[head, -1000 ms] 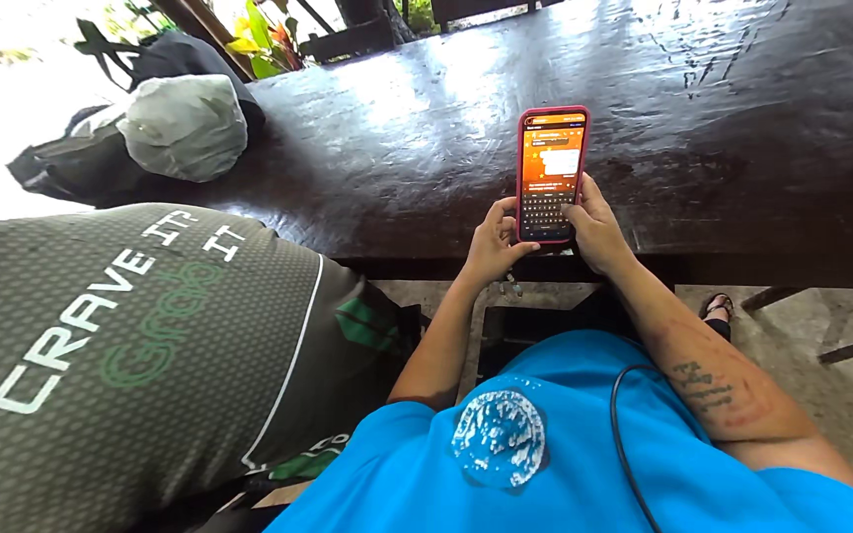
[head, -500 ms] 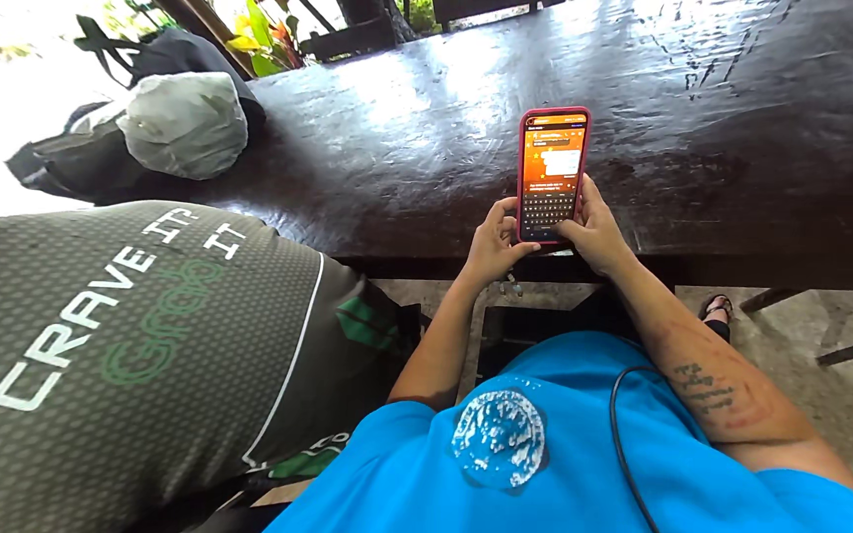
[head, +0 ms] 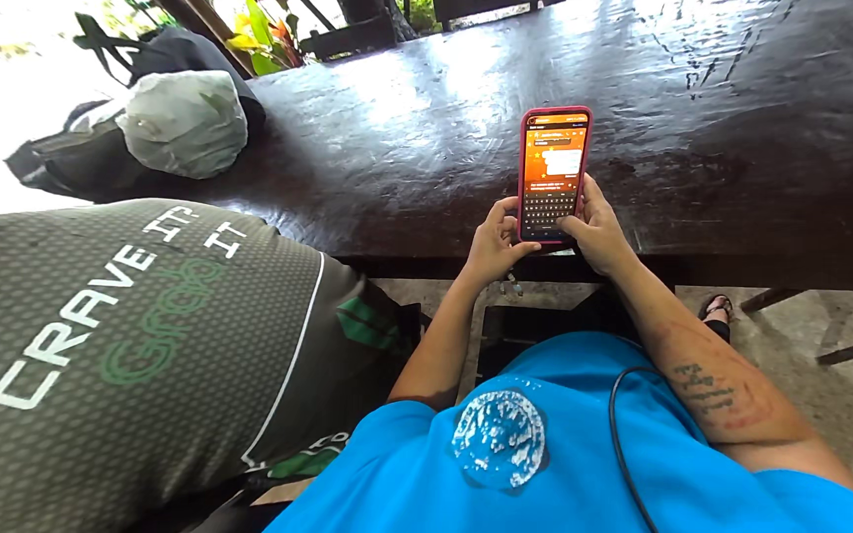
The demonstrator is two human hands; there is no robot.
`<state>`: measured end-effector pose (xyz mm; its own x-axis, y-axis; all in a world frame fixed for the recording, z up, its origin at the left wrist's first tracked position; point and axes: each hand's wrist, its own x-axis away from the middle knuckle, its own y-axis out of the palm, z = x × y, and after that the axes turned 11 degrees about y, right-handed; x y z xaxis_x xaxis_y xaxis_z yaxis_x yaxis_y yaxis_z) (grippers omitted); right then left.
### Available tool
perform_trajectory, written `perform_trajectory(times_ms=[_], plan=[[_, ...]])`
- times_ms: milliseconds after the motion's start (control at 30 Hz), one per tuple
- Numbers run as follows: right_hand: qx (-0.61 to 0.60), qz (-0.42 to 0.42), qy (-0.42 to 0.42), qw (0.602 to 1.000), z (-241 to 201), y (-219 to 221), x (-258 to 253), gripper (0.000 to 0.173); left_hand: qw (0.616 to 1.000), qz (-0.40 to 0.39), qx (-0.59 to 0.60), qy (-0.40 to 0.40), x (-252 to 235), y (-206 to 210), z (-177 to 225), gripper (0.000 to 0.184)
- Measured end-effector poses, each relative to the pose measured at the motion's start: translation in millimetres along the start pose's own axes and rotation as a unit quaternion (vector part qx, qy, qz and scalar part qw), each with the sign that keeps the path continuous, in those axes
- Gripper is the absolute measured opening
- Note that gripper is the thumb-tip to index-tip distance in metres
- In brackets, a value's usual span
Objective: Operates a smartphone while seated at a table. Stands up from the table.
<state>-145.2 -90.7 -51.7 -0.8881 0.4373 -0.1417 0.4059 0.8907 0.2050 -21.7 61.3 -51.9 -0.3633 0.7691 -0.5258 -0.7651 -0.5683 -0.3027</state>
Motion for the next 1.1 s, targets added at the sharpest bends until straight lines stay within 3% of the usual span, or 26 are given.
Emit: perform_trajectory(times_ms=[400, 667, 900, 1100], plan=[[0.014, 0.02, 0.007, 1.0, 0, 2, -1, 0.073, 1.0, 0.003, -0.018, 0.007, 1, 2, -1, 0.076], [0.113, 0.108, 0.034, 0.987, 2, 10, -5, 0.072, 0.998, -0.002, -0.055, 0.016, 1, 2, -2, 0.075], [-0.046, 0.012, 0.002, 0.999, 0, 1, -3, 0.054, 1.0, -0.003, -0.022, 0.003, 0, 1, 1, 0.075], [-0.015, 0.036, 0.01, 0.999, -1, 4, -2, 0.05, 1.0, -0.001, -0.019, -0.003, 0, 1, 1, 0.075]])
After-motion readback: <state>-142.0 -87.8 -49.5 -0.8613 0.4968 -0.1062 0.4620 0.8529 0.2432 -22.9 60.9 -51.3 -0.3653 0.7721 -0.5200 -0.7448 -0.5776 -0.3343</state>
